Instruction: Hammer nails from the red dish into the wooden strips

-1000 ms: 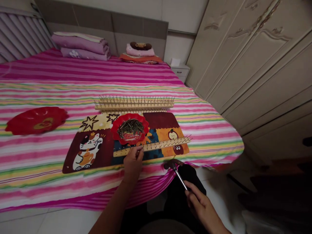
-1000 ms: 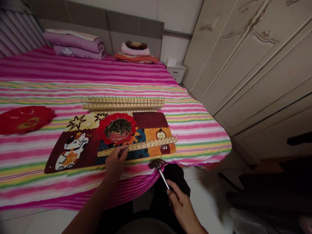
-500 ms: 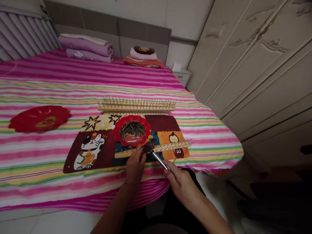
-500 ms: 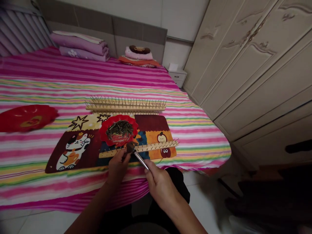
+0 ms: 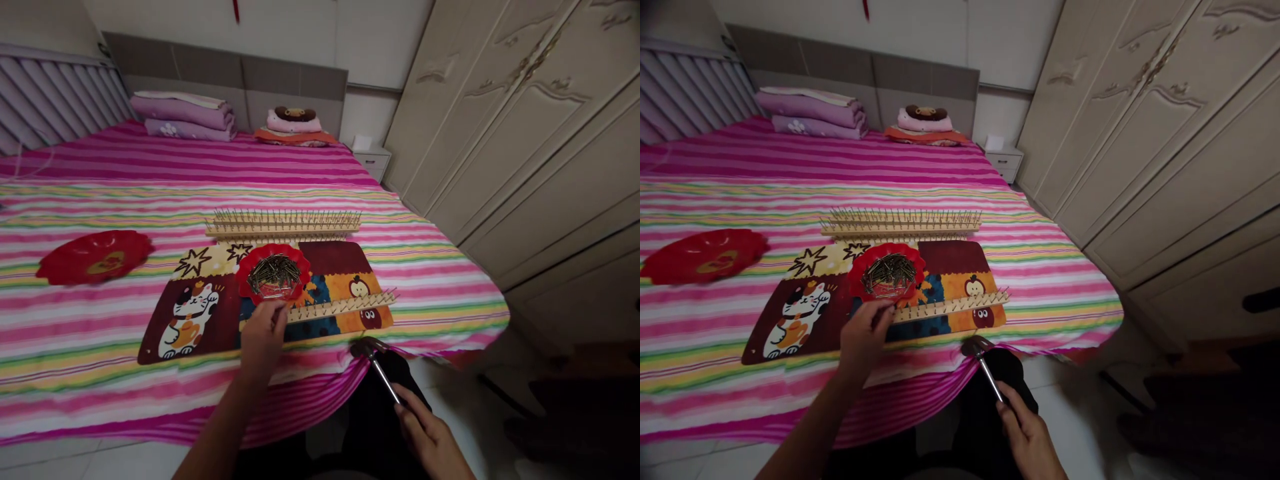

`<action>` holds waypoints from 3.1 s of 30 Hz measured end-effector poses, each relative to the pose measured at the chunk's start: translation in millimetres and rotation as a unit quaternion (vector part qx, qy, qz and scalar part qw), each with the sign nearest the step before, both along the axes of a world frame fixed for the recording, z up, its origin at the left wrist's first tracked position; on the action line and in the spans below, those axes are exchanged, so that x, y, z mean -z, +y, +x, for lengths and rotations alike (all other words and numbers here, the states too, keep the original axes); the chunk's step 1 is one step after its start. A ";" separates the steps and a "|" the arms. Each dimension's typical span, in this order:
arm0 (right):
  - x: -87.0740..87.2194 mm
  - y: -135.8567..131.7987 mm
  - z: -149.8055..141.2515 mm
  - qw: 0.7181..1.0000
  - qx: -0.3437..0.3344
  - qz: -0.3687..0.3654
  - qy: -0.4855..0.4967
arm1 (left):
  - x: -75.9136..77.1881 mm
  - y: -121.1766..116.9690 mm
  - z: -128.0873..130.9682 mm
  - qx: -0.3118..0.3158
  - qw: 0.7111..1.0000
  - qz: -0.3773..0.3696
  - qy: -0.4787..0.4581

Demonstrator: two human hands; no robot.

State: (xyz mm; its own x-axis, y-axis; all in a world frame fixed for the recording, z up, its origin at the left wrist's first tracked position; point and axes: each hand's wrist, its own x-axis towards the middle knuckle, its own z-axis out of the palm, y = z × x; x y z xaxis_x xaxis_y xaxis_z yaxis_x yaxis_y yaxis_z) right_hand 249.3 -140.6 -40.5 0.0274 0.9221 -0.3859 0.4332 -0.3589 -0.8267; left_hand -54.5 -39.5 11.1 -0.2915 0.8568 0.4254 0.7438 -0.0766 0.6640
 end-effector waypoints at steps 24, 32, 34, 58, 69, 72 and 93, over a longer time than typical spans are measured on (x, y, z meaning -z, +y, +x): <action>12.0 2.9 0.2 0.994 0.057 -0.072 0.067 | -51.7 95.5 -34.0 0.102 0.942 -0.232 0.218; 5.6 3.9 -4.7 0.997 0.041 -0.040 0.051 | -51.5 24.0 -17.3 0.107 0.919 -0.156 -0.347; 3.8 3.7 -5.5 0.999 0.032 -0.029 0.033 | -38.8 7.9 -10.0 0.083 0.920 -0.144 -0.354; 4.6 3.0 -6.2 0.999 0.037 -0.027 0.015 | 19.7 -3.6 9.9 -0.046 0.970 -0.070 -0.227; -21.2 -4.2 -26.8 0.998 0.023 -0.013 0.064 | 30.4 -5.6 13.2 0.001 0.998 -0.012 -0.065; -45.0 8.3 -43.8 0.996 -0.046 0.029 0.068 | 33.8 -5.4 13.7 0.017 0.999 0.002 -0.038; -85.7 24.8 -54.2 0.964 -0.154 0.201 -0.086 | 37.4 -5.3 14.7 0.022 1.000 -0.008 -0.005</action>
State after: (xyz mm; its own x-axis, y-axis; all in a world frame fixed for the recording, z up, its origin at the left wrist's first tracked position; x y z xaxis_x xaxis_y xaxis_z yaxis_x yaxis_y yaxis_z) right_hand 195.1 -115.8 45.3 -0.2396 0.9708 -0.0106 0.6114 0.1424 -0.7784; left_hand -39.8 -44.8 -26.3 -0.2583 0.8754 0.4087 0.7329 -0.0980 0.6732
